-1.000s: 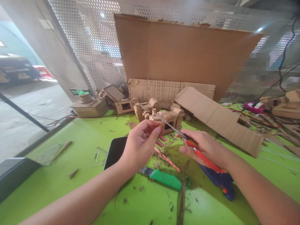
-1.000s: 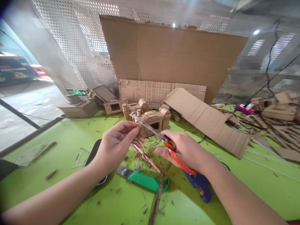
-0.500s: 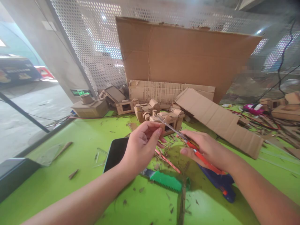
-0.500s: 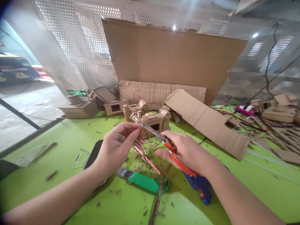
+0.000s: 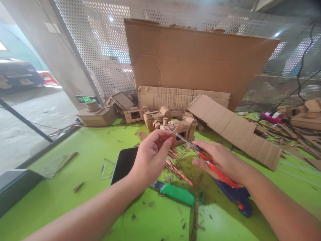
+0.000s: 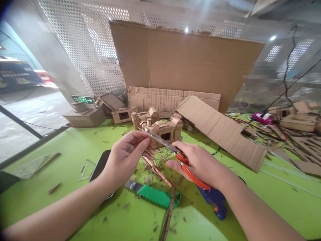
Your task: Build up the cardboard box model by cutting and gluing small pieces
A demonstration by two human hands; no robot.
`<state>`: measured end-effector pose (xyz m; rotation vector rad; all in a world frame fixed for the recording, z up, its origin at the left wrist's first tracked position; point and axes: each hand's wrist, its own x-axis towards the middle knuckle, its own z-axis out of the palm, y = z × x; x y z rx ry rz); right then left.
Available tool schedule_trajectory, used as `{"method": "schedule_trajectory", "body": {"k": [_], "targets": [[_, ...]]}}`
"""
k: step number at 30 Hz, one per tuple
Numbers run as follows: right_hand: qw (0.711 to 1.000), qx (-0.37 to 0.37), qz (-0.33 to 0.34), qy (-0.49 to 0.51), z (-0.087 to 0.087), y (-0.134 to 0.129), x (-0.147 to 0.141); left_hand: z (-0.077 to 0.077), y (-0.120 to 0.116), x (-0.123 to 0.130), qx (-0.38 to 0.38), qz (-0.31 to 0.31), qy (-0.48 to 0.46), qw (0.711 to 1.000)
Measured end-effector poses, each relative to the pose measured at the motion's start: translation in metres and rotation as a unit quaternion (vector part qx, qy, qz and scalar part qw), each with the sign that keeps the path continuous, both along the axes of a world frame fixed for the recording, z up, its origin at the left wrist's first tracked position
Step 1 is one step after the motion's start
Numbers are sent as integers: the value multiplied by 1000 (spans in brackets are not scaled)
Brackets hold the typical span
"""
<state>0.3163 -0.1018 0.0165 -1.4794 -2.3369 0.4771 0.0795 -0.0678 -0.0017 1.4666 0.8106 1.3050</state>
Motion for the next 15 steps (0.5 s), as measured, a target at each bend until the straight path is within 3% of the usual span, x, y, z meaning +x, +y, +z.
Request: {"method": "schedule_trajectory", "body": {"k": [15], "targets": [[999, -23, -37, 29, 8, -3, 0, -3, 1, 0, 6, -11, 0, 1000]]}}
